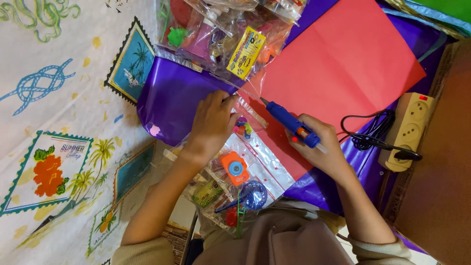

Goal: The person uses a hot glue gun to attach small packaged toys to a red display sheet.

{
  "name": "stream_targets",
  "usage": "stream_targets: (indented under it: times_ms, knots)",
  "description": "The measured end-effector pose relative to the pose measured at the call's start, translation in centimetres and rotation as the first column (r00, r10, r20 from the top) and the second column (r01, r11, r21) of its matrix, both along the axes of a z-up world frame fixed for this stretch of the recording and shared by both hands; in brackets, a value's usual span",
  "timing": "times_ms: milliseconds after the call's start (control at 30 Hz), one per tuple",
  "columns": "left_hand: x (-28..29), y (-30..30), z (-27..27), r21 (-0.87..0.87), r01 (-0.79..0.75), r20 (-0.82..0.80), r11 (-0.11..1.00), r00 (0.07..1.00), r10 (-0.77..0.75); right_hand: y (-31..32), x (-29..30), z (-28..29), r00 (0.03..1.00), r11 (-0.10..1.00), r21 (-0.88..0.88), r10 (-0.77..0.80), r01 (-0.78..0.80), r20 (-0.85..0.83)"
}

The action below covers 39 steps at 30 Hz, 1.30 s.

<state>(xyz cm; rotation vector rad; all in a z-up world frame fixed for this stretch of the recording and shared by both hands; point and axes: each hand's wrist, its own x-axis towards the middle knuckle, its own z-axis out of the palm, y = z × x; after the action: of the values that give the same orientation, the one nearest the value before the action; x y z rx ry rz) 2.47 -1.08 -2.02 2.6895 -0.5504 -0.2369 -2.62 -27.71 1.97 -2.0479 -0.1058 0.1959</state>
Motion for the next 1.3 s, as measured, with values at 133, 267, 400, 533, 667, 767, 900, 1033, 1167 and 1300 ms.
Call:
stream_targets:
  times_ms: [133,267,400,533,667,767,900,1033,1167,1300]
  knots:
    - [-0.2,-0.1,-0.2,0.039,0.023,0.085,0.999,0.996,-0.026,0.0,0.0,-0.1,1.000,1.000,-0.003,-0.006,0.006,-0.008]
    - [0.0,-0.3,-0.1,0.085,0.069,0.153,0.994,0.985,-0.081,-0.1,0.1,-0.4,1.000,1.000,-0.004,-0.018,0.018,-0.004]
    - [-0.2,-0.6,-0.8,0.122,0.085,0.166,0.989,0.981,-0.104,-0.1,0.2,-0.3,1.000,1.000,0.004,-0.025,0.025,0.009]
    - [-0.3,-0.6,-1.7,0.138,0.091,0.191,0.986,0.975,-0.117,0.2,0.5,-0.1,0.999,0.999,0.019,-0.049,0.049,0.004]
    - [-0.2,-0.5,-1.5,0.132,0.126,0.180,0.983,0.972,-0.149,0.2,0.6,-0.3,0.999,0.998,0.036,-0.049,0.050,-0.013]
    - [-0.3,-0.7,-1.1,0.155,0.135,0.158,0.979,0.974,-0.159,0.3,0.7,-0.2,0.998,0.997,0.044,-0.058,0.060,-0.040]
    - [-0.4,-1.2,0.2,0.195,0.143,0.121,0.970,0.978,-0.168,0.7,1.0,0.2,0.996,0.996,0.052,-0.066,0.069,-0.058]
    - [-0.4,-1.2,-0.1,0.242,0.149,0.119,0.959,0.976,-0.181,0.7,1.1,0.0,0.996,0.997,0.039,-0.066,0.068,-0.059]
    - [-0.5,-1.0,-0.7,0.188,0.135,0.141,0.973,0.977,-0.163,0.5,1.0,-0.1,0.997,0.997,0.054,-0.057,0.060,-0.050]
    - [-0.5,-0.7,-1.9,0.157,0.108,0.128,0.982,0.983,-0.129,0.4,0.9,-0.3,0.998,0.995,0.081,-0.051,0.055,-0.044]
